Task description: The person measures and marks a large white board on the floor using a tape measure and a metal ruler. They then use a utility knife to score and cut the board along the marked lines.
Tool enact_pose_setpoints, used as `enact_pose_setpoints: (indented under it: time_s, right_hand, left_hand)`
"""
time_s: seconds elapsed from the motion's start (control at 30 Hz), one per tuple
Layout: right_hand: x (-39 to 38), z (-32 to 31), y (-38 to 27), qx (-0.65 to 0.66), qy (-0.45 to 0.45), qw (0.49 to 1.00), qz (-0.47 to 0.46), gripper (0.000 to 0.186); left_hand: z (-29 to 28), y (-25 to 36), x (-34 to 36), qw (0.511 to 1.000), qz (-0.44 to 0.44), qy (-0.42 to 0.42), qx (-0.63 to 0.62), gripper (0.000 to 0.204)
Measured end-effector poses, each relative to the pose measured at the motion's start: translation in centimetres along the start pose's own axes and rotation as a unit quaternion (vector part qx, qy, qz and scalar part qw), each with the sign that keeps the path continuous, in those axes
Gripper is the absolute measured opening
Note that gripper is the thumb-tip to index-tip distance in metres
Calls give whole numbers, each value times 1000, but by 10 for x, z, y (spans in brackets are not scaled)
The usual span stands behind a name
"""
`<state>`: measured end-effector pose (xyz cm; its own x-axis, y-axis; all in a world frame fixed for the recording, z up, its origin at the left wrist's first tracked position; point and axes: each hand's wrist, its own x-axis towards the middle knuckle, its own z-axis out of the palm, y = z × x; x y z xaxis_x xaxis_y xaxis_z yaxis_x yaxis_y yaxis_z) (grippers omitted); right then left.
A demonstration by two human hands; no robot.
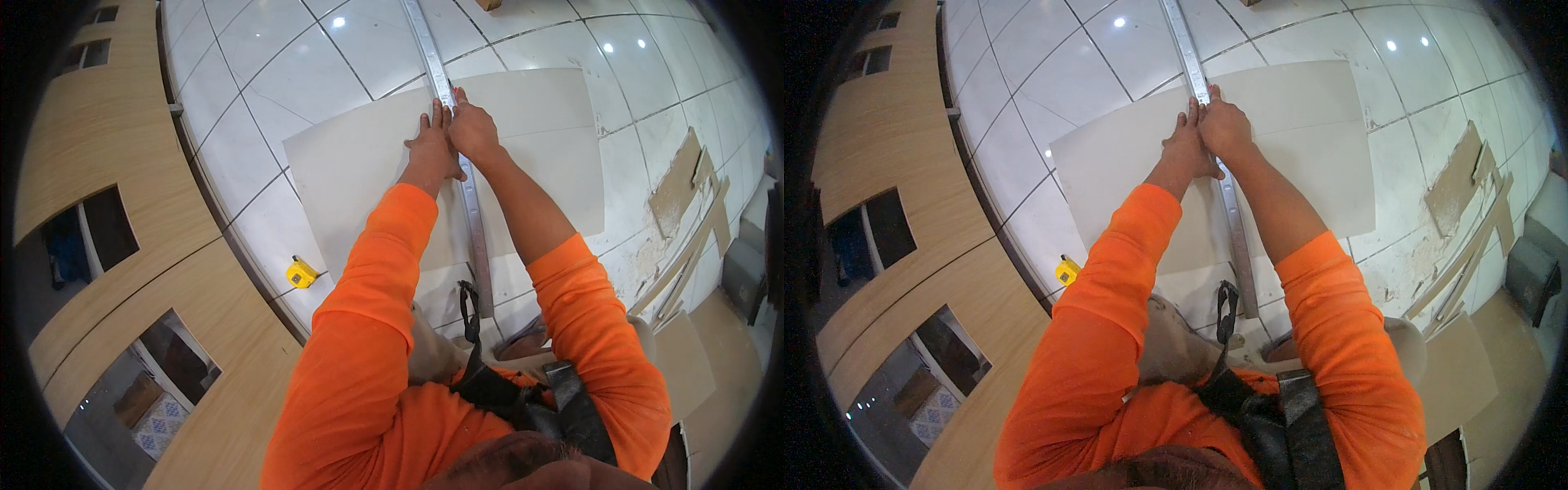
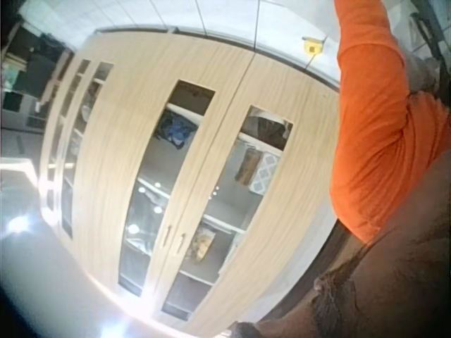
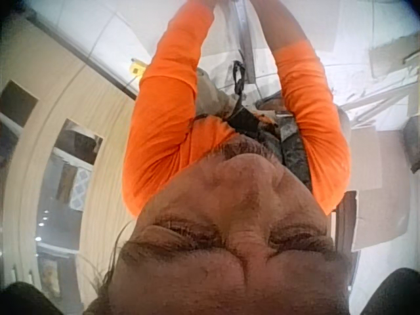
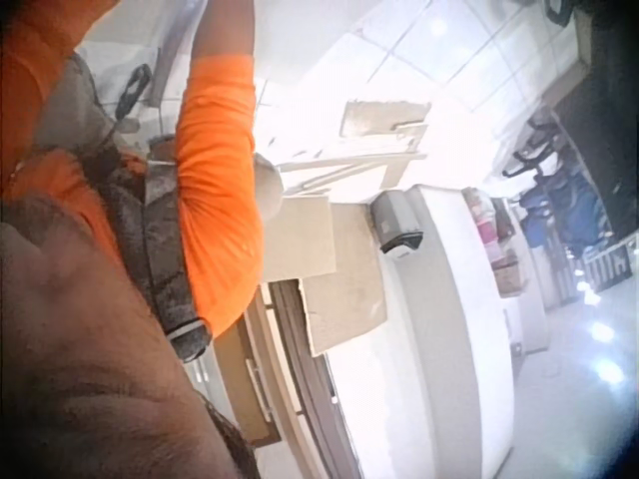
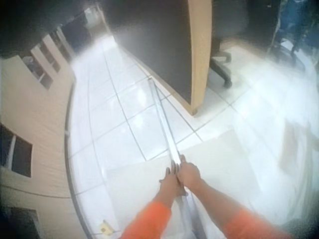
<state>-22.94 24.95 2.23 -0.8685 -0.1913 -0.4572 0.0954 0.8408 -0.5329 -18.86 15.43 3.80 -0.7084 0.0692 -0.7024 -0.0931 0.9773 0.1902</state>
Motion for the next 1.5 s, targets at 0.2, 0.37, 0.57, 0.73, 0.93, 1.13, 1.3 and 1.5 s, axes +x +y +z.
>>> enact_pose_setpoints:
  time_s: [0.2,0.37,0.57,0.73,0.93,1.13,1.3,1.5]
  right_hand:
    - [-15,2,13,-50,-24,998,-9,64]
    - [-53,16,30,-81,-28,996,-14,67]
    - [-91,18,41,-78,-60,995,7,63]
    - [-107,27,53,-72,-55,996,4,68]
    - [-123,25,49,-84,-85,992,35,65]
    - [-107,8,53,-46,-53,997,30,60]
    - [-54,-10,28,-32,12,999,-31,58]
    - [3,2,28,-9,48,997,-67,55]
  left_hand:
    - [4,0,0,999,6,33,-23,141]
    - [23,-6,16,997,-7,77,-15,134]
    - [5,4,2,998,-25,41,-28,142]
    - [3,4,0,999,-17,38,-16,144]
    - [5,7,-5,1000,-14,20,-14,146]
    - [3,4,-3,999,-22,33,-33,145]
    - [3,4,-3,997,-27,37,-55,146]
    - [2,3,-2,998,-11,41,-54,146]
